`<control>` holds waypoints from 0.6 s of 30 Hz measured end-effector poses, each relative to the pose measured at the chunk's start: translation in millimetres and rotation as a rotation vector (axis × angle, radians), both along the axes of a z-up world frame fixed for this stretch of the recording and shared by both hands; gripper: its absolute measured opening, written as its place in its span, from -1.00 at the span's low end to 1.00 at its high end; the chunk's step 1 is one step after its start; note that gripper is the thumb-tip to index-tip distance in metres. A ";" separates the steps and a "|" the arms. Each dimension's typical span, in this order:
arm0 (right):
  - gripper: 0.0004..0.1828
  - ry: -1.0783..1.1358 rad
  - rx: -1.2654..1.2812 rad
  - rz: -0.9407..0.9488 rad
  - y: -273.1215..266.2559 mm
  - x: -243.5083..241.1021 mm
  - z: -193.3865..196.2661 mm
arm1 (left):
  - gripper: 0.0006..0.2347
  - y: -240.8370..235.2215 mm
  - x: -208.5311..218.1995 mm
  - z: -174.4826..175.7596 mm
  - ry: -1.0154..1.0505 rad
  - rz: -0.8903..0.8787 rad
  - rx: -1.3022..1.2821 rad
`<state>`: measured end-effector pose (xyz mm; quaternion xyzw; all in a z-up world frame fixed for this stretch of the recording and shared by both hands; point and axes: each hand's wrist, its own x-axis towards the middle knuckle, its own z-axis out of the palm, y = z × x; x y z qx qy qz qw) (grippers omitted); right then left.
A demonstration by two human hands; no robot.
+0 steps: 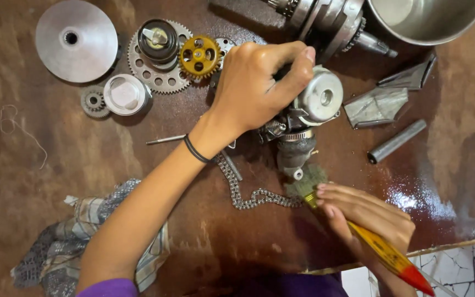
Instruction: Cleaning a motorcycle carburetor using a brush and cleaning solvent on a workbench.
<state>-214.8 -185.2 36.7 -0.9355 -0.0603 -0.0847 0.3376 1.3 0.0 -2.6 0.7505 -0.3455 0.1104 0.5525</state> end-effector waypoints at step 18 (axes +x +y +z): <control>-0.77 -0.225 -0.396 0.722 9.6 19.9 26.0 | -0.64 -1.2 0.1 -2.9 -0.031 0.011 -0.017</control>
